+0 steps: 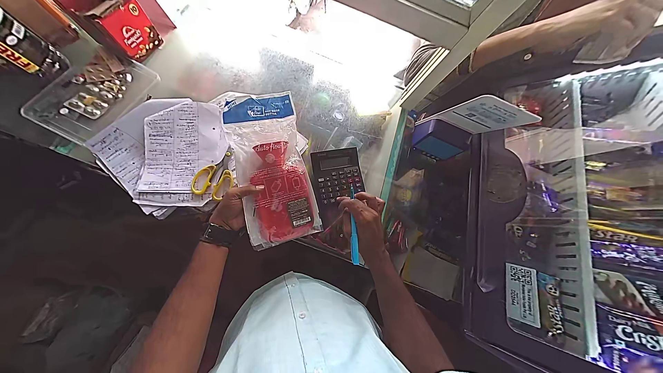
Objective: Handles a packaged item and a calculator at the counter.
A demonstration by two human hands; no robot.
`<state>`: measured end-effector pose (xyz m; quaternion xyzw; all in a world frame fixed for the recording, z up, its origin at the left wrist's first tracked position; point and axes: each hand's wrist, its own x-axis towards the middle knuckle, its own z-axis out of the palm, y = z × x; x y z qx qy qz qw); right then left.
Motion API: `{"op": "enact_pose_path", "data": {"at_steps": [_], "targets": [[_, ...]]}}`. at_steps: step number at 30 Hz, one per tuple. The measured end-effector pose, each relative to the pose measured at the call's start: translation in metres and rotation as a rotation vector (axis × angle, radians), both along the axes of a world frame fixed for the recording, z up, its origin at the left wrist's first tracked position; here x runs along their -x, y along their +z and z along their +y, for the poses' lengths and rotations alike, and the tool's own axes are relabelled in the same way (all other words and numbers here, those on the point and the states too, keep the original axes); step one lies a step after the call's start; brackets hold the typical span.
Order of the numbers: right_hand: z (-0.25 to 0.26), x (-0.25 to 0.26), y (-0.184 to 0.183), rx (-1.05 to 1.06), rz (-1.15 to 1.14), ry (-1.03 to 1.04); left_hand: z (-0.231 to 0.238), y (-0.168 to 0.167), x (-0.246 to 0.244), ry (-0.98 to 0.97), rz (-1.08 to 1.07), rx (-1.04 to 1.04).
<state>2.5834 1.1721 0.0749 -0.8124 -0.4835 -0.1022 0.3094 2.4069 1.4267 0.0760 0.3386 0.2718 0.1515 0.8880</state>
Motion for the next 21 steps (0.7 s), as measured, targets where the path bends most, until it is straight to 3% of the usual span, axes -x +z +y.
{"op": "enact_pose_path", "data": {"at_steps": [12, 16, 18, 21], "targets": [[0.03, 0.004, 0.006, 0.177, 0.012, 0.135, 0.001, -0.002, 0.0, -0.003, -0.035, 0.031], [0.005, -0.004, 0.006, -0.163, 0.072, -0.045, 0.004, -0.003, 0.001, -0.011, -0.071, 0.038], [-0.012, -0.011, 0.007, -0.199, 0.074, -0.152, 0.003, -0.004, 0.001, -0.011, -0.071, 0.031], [-0.025, -0.009, 0.012, -0.18, 0.062, -0.143, 0.003, -0.005, 0.0, -0.006, -0.063, 0.019]]}}
